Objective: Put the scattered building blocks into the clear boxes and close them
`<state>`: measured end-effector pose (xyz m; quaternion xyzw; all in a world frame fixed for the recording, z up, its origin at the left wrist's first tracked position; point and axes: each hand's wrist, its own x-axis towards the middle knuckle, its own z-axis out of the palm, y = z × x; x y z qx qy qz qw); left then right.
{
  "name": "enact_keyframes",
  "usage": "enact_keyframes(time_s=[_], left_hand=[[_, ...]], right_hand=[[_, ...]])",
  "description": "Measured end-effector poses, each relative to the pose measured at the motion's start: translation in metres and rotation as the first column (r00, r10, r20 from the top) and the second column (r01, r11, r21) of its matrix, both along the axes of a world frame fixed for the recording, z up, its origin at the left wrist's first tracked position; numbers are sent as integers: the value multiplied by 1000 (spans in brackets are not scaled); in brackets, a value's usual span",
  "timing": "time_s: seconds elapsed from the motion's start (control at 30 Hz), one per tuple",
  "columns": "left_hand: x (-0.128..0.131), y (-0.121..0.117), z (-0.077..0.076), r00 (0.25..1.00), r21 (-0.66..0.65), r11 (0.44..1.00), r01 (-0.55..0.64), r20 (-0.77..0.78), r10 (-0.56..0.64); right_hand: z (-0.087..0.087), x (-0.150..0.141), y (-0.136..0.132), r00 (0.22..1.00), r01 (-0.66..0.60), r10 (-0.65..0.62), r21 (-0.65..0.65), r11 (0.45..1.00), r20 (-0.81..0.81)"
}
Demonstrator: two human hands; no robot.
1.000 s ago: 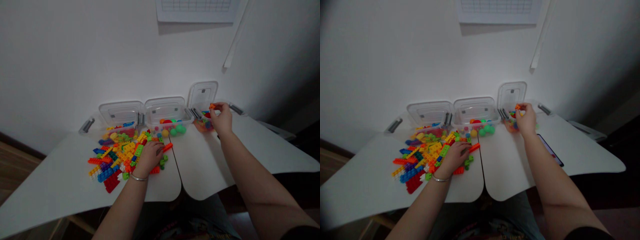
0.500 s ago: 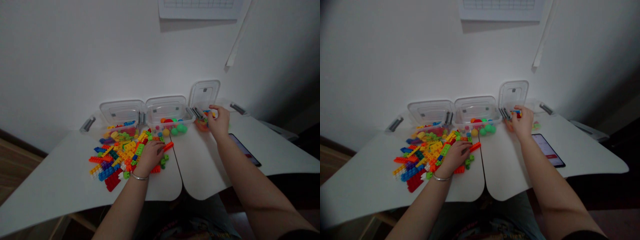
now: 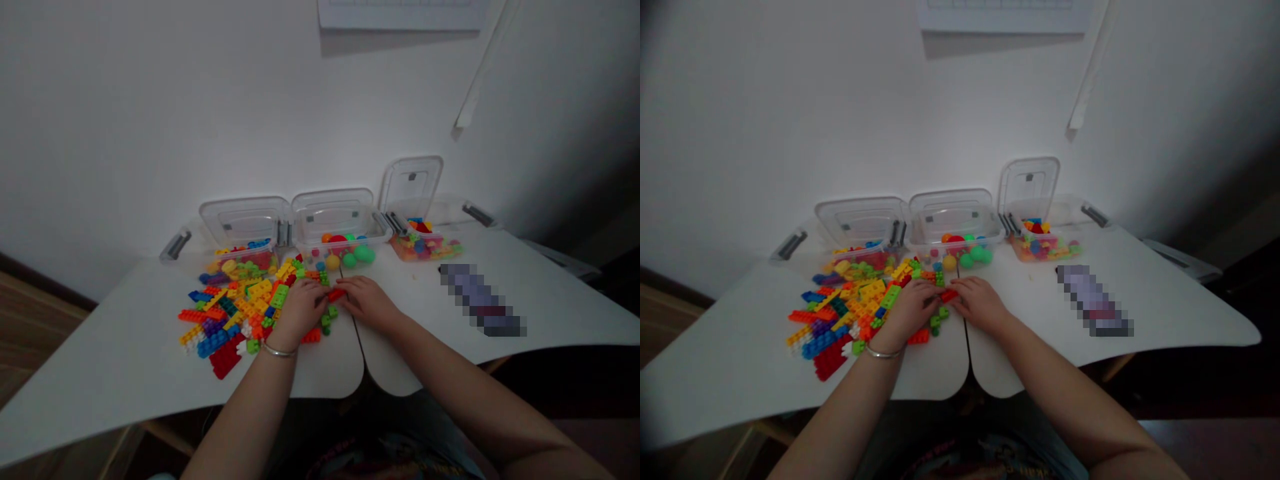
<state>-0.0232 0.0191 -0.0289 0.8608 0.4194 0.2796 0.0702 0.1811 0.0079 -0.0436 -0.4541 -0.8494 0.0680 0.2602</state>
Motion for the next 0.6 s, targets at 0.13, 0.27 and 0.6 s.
enact_keyframes(time_s=[0.13,0.27,0.6], left_hand=[[0,-1,1,1000,-29,999,-20,7,20],[1,-1,2,1000,-45,999,-27,15,27],[0,-1,2,999,-53,998,-36,17,37]], right_hand=[[-2,3,1,998,46,-48,-51,998,-31],[-2,8,1,995,83,-87,-69,994,-53],[0,18,-1,975,224,-224,-1,975,5]])
